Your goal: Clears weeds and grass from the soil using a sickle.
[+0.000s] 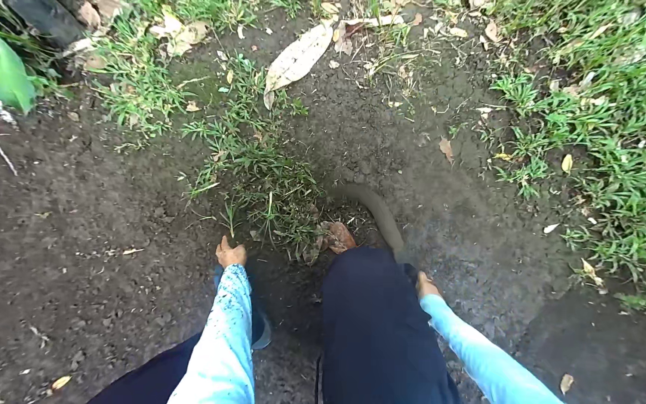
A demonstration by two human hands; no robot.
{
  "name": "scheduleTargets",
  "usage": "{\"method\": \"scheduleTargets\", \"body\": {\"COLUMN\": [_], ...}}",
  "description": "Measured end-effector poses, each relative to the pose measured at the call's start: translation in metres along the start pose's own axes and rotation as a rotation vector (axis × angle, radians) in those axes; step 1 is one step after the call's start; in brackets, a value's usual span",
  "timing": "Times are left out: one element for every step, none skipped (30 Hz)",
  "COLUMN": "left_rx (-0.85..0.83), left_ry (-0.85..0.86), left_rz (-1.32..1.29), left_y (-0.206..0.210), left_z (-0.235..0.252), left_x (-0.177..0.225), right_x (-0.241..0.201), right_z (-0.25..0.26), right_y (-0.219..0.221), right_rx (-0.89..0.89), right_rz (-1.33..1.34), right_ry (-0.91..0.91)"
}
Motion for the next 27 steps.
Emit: {"method": "scheduleTargets", "body": {"left_rx": [0.009,0.018,0.024,0.028,0.029,0.03,0.028,0.028,0.024,0.016,0.011,0.011,0.02,0.028,0.031,0.033,0.035,0.037,0.029,0.021,0.018,0.025,0.035,0.047,0.074,0.128,0.201], "left_ry": [0.0,0.001,0.003,0.008,0.007,0.001,-0.004,-0.006,0.001,0.014,0.019,0.019,0.018,0.014,0.009,0.005,0.008,0.012,0.023,0.042,0.058,0.044,0.024,0.0,-0.023,-0.029,-0.024], "left_rz": [-0.011,-0.018,-0.026,-0.035,-0.043,-0.048,-0.047,-0.043,-0.037,-0.033,-0.034,-0.043,-0.056,-0.068,-0.071,-0.068,-0.068,-0.061,-0.05,-0.037,-0.046,-0.085,-0.119,-0.15,-0.172,-0.192,-0.209], "left_y": [-0.003,-0.007,-0.008,-0.009,-0.008,-0.007,-0.005,-0.004,-0.004,-0.005,-0.006,-0.008,-0.012,-0.016,-0.019,-0.02,-0.018,-0.014,-0.01,-0.006,-0.001,0.004,0.008,0.012,0.017,0.022,0.026], "left_z": [0.002,0.001,0.001,0.002,0.002,0.002,0.001,0.001,0.001,0.001,0.001,0.001,0.002,0.001,-0.002,-0.003,-0.002,-0.001,-0.001,-0.002,-0.005,-0.01,-0.015,-0.022,-0.031,-0.045,-0.062], "left_x": [0.0,-0.002,-0.003,-0.001,0.001,0.0,-0.002,-0.003,-0.004,-0.002,-0.001,0.0,0.003,0.007,0.007,0.007,0.009,0.009,0.009,0.009,0.01,0.013,0.015,0.018,0.022,0.026,0.029], "right_x": [0.013,0.021,0.019,0.007,-0.011,-0.032,-0.05,-0.059,-0.058,-0.044,-0.023,-0.001,0.015,0.023,0.026,0.023,0.013,-0.002,-0.021,-0.044,-0.068,-0.086,-0.096,-0.096,-0.085,-0.067,-0.049], "right_z": [-0.002,-0.003,-0.006,-0.007,-0.008,-0.009,-0.009,-0.008,-0.004,0.002,0.005,0.005,0.003,0.001,-0.004,-0.009,-0.011,-0.01,-0.008,-0.006,-0.006,-0.002,0.003,0.011,0.02,0.025,0.02], "right_y": [-0.005,-0.011,-0.022,-0.036,-0.05,-0.06,-0.062,-0.056,-0.041,-0.023,-0.007,0.002,0.002,-0.005,-0.013,-0.022,-0.032,-0.041,-0.047,-0.053,-0.057,-0.053,-0.041,-0.022,0.003,0.026,0.04], "right_rx": [-0.01,-0.001,0.033,0.094,0.159,0.22,0.259,0.278,0.264,0.206,0.119,0.047,0.002,-0.018,-0.028,-0.008,0.038,0.107,0.169,0.204,0.209,0.204,0.189,0.162,0.135,0.076,-0.036], "right_rz": [-0.062,-0.083,-0.057,0.011,0.106,0.203,0.292,0.366,0.383,0.311,0.172,0.056,-0.043,-0.113,-0.147,-0.126,-0.066,0.028,0.133,0.247,0.352,0.438,0.485,0.468,0.432,0.424,0.339], "right_ry": [-0.008,-0.019,-0.032,-0.049,-0.06,-0.057,-0.043,-0.03,-0.023,-0.015,-0.008,-0.009,-0.014,-0.023,-0.028,-0.031,-0.042,-0.065,-0.08,-0.081,-0.075,-0.066,-0.055,-0.036,-0.024,-0.029,-0.085]}}
Point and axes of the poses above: each hand's wrist, its own z-axis towards the middle knuckle, its own y-axis out of the palm, x = y × z, the point moved 4 cm from there along z, towards the middle knuckle, and after that the axes turned 8 degrees about z, right-handed, at the moved point
